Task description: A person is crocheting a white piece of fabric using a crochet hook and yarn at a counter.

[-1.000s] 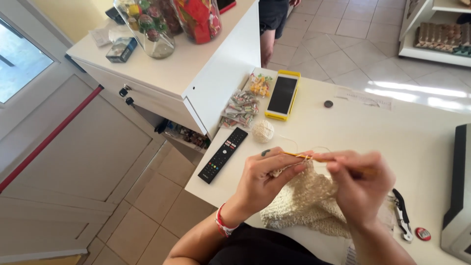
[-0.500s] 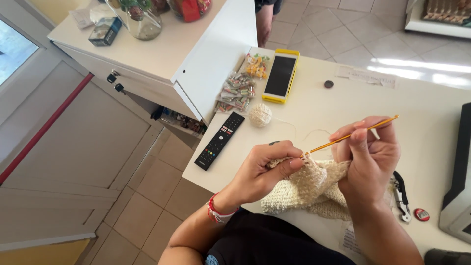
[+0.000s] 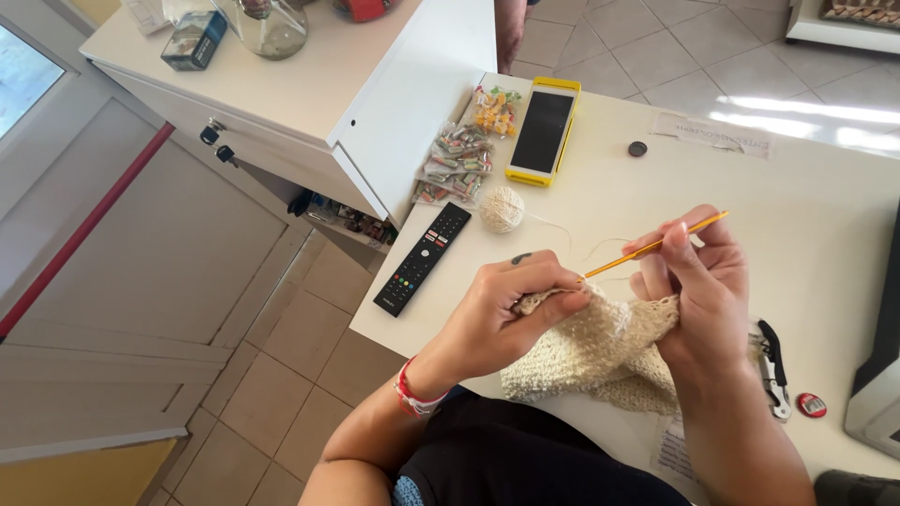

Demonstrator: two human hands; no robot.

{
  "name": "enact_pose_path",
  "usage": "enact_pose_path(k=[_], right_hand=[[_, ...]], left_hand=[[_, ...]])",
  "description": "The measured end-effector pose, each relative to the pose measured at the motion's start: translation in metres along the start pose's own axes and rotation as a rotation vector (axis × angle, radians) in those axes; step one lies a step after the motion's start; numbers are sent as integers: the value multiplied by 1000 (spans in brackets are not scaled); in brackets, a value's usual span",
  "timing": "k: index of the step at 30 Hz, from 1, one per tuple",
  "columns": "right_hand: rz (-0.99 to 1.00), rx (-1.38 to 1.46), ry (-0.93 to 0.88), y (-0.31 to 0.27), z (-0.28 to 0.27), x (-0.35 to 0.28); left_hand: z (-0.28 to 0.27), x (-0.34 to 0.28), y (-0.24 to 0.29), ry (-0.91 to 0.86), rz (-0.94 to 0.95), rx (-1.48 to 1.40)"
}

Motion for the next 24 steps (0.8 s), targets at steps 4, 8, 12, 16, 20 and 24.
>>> enact_pose_path(k=[4, 8, 12, 16, 20, 24], right_hand=[[-34, 1, 1, 5, 0, -6], [-145, -165, 33, 5, 11, -12], [-213, -311, -10, 2, 34, -21], [-224, -598, -152, 22, 0, -18], [64, -904, -535, 28, 33, -6], [420, -1250, -543, 41, -71, 14]], left_hand=[[-10, -2, 2, 111, 34, 148], [-23, 1, 4, 131, 48, 221], [-28, 3, -1, 104, 77, 283], [-42, 2, -3, 135, 138, 267], [-60, 3, -9, 147, 137, 293], [-79, 2, -25, 174, 158, 266]])
Point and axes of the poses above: each hand's wrist, its own x-axis towards the middle knuckle, its own z-axis out of the palm, y = z × x, the point moved 7 cm from there along x, towards the middle knuckle, and after that the axes turned 14 degrees about x, right-handed, at the moved point
